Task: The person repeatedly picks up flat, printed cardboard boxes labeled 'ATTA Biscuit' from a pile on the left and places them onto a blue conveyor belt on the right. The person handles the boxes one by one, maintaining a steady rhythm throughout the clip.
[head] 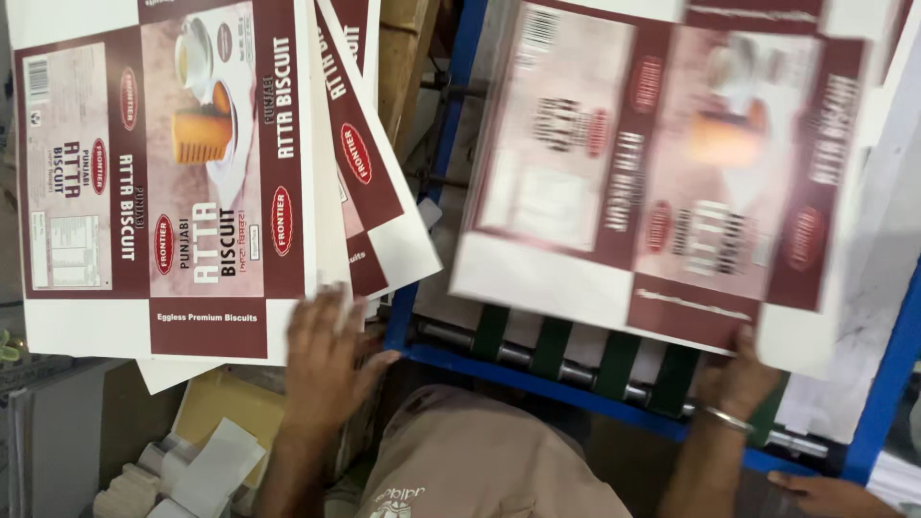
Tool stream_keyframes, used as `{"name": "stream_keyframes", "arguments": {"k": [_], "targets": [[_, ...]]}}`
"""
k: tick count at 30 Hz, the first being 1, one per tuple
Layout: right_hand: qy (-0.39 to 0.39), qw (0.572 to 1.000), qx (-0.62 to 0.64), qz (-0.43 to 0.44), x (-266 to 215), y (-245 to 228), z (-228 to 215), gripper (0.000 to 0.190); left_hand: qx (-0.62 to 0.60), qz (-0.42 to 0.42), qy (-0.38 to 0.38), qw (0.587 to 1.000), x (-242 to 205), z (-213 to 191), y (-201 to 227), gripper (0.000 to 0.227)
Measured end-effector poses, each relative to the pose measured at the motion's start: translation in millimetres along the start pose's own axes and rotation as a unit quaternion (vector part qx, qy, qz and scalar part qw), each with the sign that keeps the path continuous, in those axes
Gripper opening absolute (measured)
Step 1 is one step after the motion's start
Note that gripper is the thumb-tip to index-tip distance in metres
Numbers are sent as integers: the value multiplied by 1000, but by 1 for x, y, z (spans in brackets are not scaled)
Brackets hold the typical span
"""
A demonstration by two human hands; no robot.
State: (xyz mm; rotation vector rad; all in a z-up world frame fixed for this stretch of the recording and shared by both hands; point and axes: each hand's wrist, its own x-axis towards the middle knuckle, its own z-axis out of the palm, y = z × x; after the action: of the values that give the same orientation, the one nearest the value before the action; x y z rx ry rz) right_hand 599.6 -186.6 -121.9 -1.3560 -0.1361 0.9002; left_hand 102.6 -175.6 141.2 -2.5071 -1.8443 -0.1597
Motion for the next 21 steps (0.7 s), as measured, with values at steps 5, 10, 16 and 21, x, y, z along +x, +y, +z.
{"name": "stream_keyframes", "arguments": {"k": [5, 10, 16, 21], "targets": [[64, 997, 41, 0, -44, -5, -62, 44, 90, -71, 6, 993, -31, -16, -36, 102], [24, 998, 47, -16, -86, 2, -98, 49, 130, -72, -5, 989, -54, -14, -51, 56], [1, 996, 44, -80, -65, 19, -89, 40, 107, -36, 70, 991, -67, -11, -51, 49], [-14, 988, 101, -119, -16, 38, -56, 36, 87, -28, 128, 988, -69, -2, -59, 44]]}}
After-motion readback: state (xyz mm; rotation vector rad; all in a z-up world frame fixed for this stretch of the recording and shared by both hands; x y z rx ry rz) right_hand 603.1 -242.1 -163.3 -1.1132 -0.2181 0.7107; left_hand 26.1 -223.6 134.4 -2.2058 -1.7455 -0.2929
